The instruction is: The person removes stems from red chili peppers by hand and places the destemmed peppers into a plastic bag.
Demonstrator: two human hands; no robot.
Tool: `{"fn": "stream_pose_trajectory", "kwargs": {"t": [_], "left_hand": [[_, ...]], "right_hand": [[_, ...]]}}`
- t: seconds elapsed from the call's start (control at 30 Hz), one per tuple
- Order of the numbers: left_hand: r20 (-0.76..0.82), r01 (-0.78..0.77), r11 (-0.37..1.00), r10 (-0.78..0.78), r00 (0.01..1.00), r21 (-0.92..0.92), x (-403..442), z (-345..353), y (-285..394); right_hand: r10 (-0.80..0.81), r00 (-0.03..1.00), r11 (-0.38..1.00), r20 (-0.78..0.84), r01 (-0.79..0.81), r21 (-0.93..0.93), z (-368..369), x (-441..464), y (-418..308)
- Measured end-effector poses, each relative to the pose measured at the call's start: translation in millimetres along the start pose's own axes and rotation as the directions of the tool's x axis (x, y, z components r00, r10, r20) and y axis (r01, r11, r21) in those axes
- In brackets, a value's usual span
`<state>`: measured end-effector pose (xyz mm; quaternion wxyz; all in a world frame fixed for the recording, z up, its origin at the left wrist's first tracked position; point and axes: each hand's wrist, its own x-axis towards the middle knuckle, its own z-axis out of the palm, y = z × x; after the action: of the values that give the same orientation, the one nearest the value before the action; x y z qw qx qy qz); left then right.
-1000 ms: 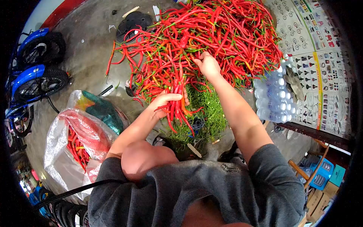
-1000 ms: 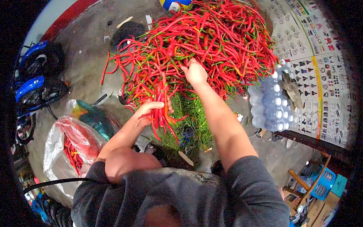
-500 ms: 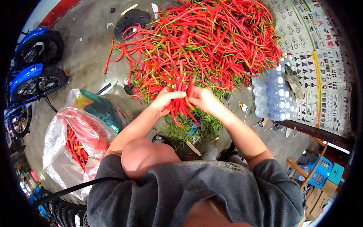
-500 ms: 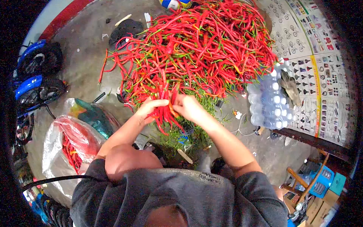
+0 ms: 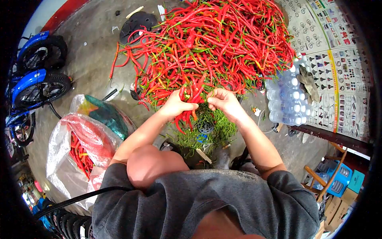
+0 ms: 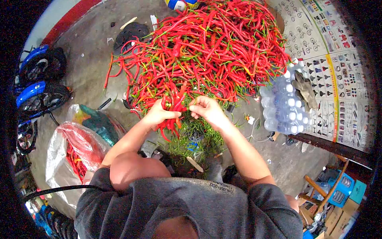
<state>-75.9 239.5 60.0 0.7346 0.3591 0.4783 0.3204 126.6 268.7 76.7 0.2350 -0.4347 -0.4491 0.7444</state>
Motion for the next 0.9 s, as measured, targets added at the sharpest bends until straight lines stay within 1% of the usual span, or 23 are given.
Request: {"fn": "stream_pose_trajectory", "kwargs": {"t": [0.07, 0.13, 0.17, 0.2, 0.23, 0.27, 0.3, 0.33, 0.37, 0.4, 0.43, 0.47, 0.5, 0.57, 0.6, 0.63, 0.7, 0.73, 0.77, 0.8, 0.83, 0.87, 0.9], "left_hand": [[0.025, -0.115, 0.992, 0.114, 0.993, 0.052, -2, 4, -2], [0.061, -0.116, 0.992, 0.113, 0.992, 0.053, -2, 2, -7], [0.096, -0.116, 0.992, 0.111, 0.989, 0.053, -3, 2, -9], [0.152, -0.162, 0.985, 0.152, 0.977, 0.058, -8, 4, -1], [0.153, -0.159, 0.986, 0.149, 0.977, 0.059, -7, 2, -1], [0.233, -0.204, 0.941, 0.142, 0.962, 0.27, -7, -1, -1], [0.308, -0.255, 0.849, 0.116, 0.944, 0.462, -7, -3, 0], [0.34, -0.207, 0.873, 0.05, 0.939, 0.442, -9, -2, 5], [0.339, -0.206, 0.873, 0.049, 0.939, 0.443, -10, -3, 4], [0.299, -0.172, 0.897, 0.047, 0.953, 0.408, -9, -4, 3], [0.258, -0.142, 0.918, 0.045, 0.965, 0.371, -8, -6, 1], [0.241, -0.102, 0.99, 0.075, 0.968, 0.1, -5, -10, -6], [0.215, 0.031, 0.982, 0.01, 0.977, -0.184, -7, -11, -4], [0.215, 0.101, 0.844, 0.017, 0.976, -0.527, -3, -21, -16], [0.23, 0.1, 0.759, 0.067, 0.971, -0.643, -2, -21, -13], [0.242, 0.13, 0.653, 0.084, 0.967, -0.746, -2, -21, -12], [0.16, 0.078, 0.576, 0.093, 0.983, -0.814, 1, -26, -24], [0.158, 0.077, 0.574, 0.093, 0.983, -0.815, 1, -28, -24], [0.162, 0.073, 0.584, 0.102, 0.981, -0.808, 2, -30, -24], [0.168, 0.072, 0.592, 0.109, 0.98, -0.803, 2, -30, -25], [0.169, 0.076, 0.586, 0.106, 0.98, -0.807, 2, -28, -26], [0.233, 0.112, 0.601, 0.128, 0.964, -0.792, 4, -25, -26], [0.299, 0.147, 0.617, 0.149, 0.943, -0.773, 6, -22, -25]], "right_hand": [[0.037, 0.999, 0.999, 0.02, -0.037, -0.031, -9, 2, 12], [0.076, 0.996, 0.995, 0.038, -0.074, -0.062, -15, 2, 15], [0.184, 0.967, 0.959, 0.178, -0.216, 0.185, -18, 0, 17], [0.245, 0.91, 0.84, 0.335, -0.372, 0.395, -17, -2, 15], [0.245, 0.91, 0.838, 0.335, -0.372, 0.398, -14, -7, 13], [0.375, 0.855, 0.778, 0.359, -0.501, 0.379, -10, -16, 10], [0.496, 0.78, 0.7, 0.382, -0.619, 0.356, -6, -20, 6], [0.532, 0.77, 0.724, 0.351, -0.629, 0.283, -11, -19, 14], [0.531, 0.773, 0.798, 0.347, -0.594, 0.102, -29, -12, 22], [0.581, 0.798, 0.809, 0.158, -0.545, -0.222, -35, 1, 16], [0.555, 0.831, 0.697, -0.036, -0.488, -0.526, -42, 17, 8], [0.387, 0.906, 0.554, -0.17, -0.376, -0.743, -53, 39, 11], [0.176, 0.955, 0.334, -0.241, -0.288, -0.897, -62, 57, 17], [-0.044, 0.936, 0.341, -0.35, -0.315, -0.886, -55, 79, 15], [-0.079, 0.95, 0.446, -0.302, -0.237, -0.863, -50, 85, 14], [-0.081, 0.951, 0.447, -0.298, -0.233, -0.864, -48, 88, 16], [-0.013, 0.98, 0.634, -0.197, -0.144, -0.76, -45, 93, 22], [-0.006, 0.983, 0.74, -0.184, -0.119, -0.662, -34, 82, 15], [0.069, 0.982, 0.728, -0.178, -0.171, -0.664, -27, 64, 7], [-0.019, 0.99, 0.705, -0.142, -0.087, -0.704, -15, 43, 4], [-0.122, 0.991, 0.685, -0.06, 0.041, -0.728, -7, 20, 4], [-0.026, 0.997, 0.714, -0.066, -0.028, -0.7, 9, -2, -12], [-0.191, 0.98, 0.537, 0.06, 0.155, -0.829, 8, -14, -1]]}}
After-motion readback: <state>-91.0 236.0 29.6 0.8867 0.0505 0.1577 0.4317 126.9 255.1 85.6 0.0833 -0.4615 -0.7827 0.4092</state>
